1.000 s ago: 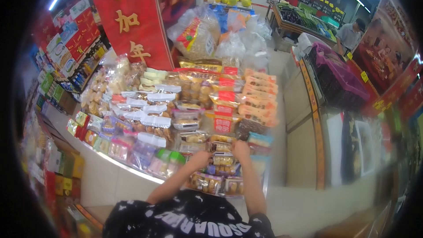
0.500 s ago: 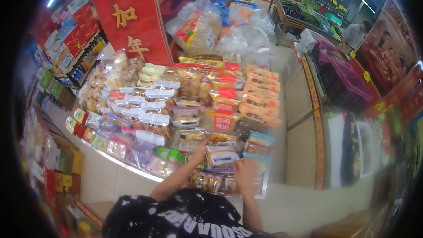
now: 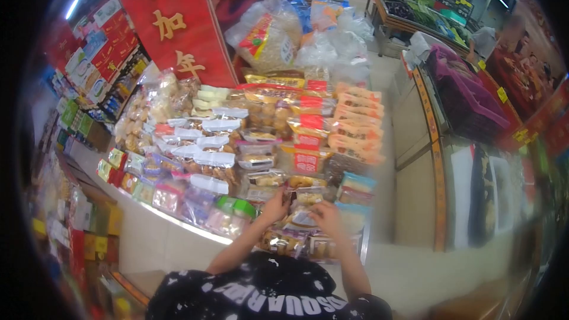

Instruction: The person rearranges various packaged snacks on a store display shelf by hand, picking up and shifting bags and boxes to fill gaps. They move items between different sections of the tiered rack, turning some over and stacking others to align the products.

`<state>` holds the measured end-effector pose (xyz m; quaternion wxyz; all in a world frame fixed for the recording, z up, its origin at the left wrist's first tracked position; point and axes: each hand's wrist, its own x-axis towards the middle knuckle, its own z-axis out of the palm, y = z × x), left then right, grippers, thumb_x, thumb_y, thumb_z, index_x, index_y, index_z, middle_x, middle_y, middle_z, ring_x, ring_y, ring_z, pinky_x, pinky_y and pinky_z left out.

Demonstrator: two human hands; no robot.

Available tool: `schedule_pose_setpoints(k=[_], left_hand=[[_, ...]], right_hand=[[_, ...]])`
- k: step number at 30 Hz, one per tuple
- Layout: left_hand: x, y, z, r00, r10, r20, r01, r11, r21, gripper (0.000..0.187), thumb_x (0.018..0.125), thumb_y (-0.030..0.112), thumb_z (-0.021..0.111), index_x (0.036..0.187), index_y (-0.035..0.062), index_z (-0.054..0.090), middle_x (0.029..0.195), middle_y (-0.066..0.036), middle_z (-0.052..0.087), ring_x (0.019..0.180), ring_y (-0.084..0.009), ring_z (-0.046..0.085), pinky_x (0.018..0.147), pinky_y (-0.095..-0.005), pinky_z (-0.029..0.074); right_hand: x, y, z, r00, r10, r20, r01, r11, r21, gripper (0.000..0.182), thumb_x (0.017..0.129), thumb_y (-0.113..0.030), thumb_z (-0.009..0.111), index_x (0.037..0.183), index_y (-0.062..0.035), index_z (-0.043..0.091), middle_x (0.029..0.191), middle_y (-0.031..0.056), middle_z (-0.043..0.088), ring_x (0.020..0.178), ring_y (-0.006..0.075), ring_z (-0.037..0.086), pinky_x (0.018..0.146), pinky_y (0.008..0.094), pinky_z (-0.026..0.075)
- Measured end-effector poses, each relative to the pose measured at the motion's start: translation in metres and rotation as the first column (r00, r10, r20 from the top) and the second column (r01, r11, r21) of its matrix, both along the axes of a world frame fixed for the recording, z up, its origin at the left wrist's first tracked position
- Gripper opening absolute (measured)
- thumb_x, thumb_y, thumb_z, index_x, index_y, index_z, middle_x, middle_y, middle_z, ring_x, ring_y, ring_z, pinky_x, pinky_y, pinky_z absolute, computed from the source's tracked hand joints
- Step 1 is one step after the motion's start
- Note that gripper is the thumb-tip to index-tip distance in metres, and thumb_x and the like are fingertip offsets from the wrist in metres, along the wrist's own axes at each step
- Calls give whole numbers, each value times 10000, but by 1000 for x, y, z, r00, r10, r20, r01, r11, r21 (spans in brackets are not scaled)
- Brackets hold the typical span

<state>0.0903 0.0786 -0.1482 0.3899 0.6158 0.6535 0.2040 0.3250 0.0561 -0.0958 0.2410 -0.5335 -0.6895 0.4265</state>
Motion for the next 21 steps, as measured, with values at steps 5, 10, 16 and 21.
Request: schedule_pose_setpoints(k=[5, 10, 16, 21], left_hand=[[13, -21, -19, 994, 62, 95, -83, 969, 234, 874, 834, 173, 686, 1541, 12, 198, 1351, -302, 512, 1120, -485, 580, 920, -515, 493], [23, -45, -11, 991, 67, 115, -81, 989, 124, 897, 799, 160, 772, 1481, -59, 232, 1184, -260, 631, 1057, -420, 631, 936, -460, 497], [12, -68, -7, 996, 55, 70, -59, 996, 68, 742, 764, 174, 729, 1386, -10, 370, 1023, -236, 666, 1019, -422, 623, 862, -499, 505], [17, -68, -6, 1000, -18, -19, 17, 999, -46, 931, 809, 251, 772, 1493, -69, 228, 1029, -181, 717, 971, -343, 690, 836, -415, 539]], right_hand=[[15, -1, 28, 925, -374, -63, 362, 822, 439, 268, 783, -149, 791, 982, -36, 652, 1006, 140, 638, 966, 324, 608, 853, 403, 482], [14, -8, -4, 893, -404, -199, 447, 848, 285, 271, 792, -140, 783, 995, -30, 642, 997, 133, 636, 969, 314, 602, 851, 394, 475], [-8, -10, -34, 878, -392, -276, 451, 870, 198, 279, 800, -148, 774, 1020, -29, 652, 1030, 148, 630, 968, 342, 604, 856, 395, 478], [-10, -6, -22, 958, -284, -25, 248, 788, 564, 235, 801, -127, 743, 1007, -51, 660, 1012, 147, 634, 962, 361, 601, 850, 424, 479]])
